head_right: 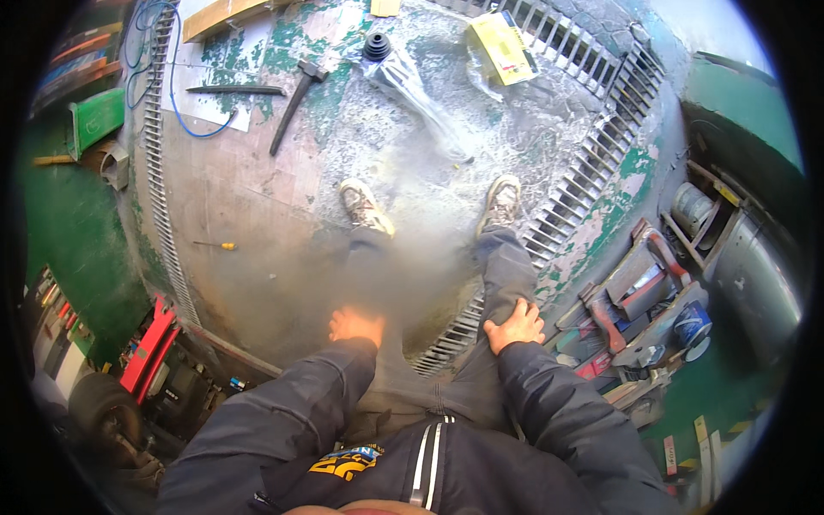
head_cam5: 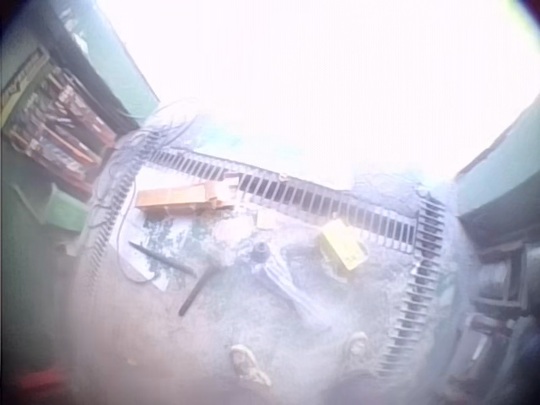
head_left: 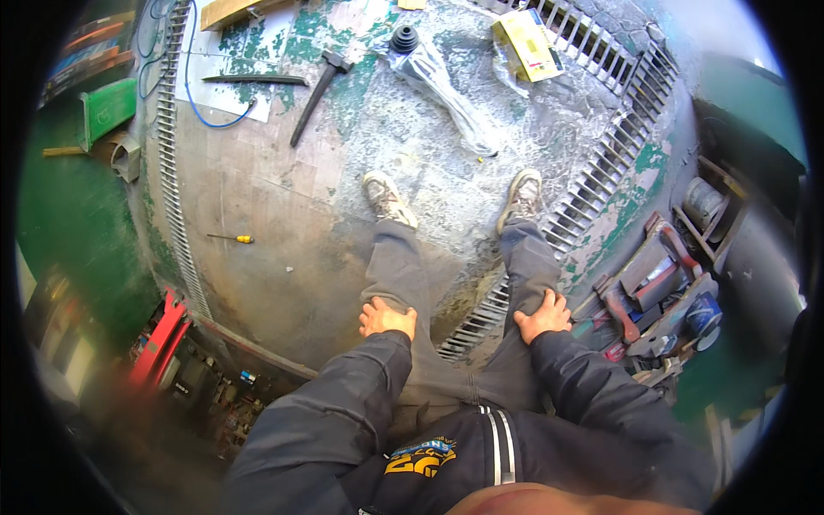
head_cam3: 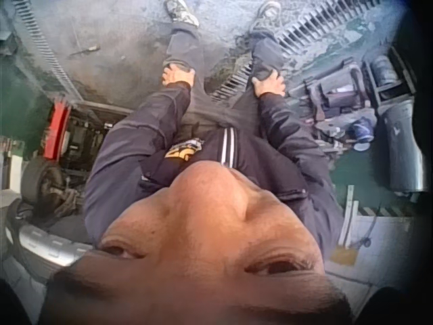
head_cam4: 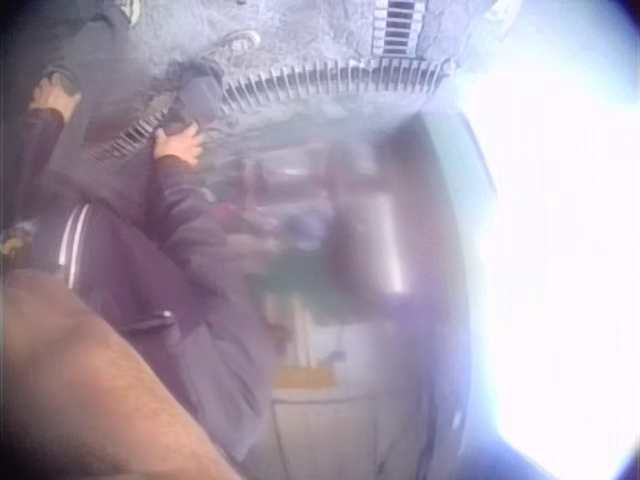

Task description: The person unpacks a new car part from a plastic bag and cardboard box, then uses a hammer to tap a metal sleeve onto a shaft. They also handle a rubber boot and a small metal ring, and briefly work under a vehicle with a screwdriver.

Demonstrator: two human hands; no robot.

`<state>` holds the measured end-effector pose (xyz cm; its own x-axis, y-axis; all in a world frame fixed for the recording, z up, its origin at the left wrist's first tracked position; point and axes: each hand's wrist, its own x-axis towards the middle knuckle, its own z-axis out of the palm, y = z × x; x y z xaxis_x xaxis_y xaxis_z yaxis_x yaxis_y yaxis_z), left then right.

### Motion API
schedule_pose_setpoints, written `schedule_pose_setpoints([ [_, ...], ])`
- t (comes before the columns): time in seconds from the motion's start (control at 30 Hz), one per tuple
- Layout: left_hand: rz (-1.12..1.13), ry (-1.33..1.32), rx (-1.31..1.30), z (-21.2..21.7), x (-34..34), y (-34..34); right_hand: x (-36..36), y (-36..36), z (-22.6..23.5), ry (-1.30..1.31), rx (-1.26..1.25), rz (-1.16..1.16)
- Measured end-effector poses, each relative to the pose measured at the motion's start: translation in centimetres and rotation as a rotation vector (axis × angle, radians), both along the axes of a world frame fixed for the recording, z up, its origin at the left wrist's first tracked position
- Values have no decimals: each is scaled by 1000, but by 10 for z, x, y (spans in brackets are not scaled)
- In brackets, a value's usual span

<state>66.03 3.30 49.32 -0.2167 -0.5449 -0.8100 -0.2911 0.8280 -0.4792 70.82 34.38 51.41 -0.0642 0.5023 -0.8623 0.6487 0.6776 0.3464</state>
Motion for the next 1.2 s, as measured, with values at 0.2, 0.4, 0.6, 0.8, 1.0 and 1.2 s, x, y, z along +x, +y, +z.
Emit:
schedule_pose_setpoints([
  [0.2, -33, -2, 52, 0, -22, -23, -7, -35, -5, -82, 34, -2],
  [0.4, -33, 10, 60, -10, -14, -28, -11, -44, -9, -115, 51, 31],
  [0.6, 23, 49, 39, -15, 0, -29, -14, -41, -12, -132, 55, 64],
  [0.8, 17, 75, 20, -13, 0, -23, -15, -36, -14, -93, 76, 114],
  [1.0, 57, 65, 13, -12, -5, -23, -18, -35, -13, -77, 86, 113],
  [1.2, 45, 79, 23, -10, -8, -23, -26, -35, -8, -120, 56, 64],
])
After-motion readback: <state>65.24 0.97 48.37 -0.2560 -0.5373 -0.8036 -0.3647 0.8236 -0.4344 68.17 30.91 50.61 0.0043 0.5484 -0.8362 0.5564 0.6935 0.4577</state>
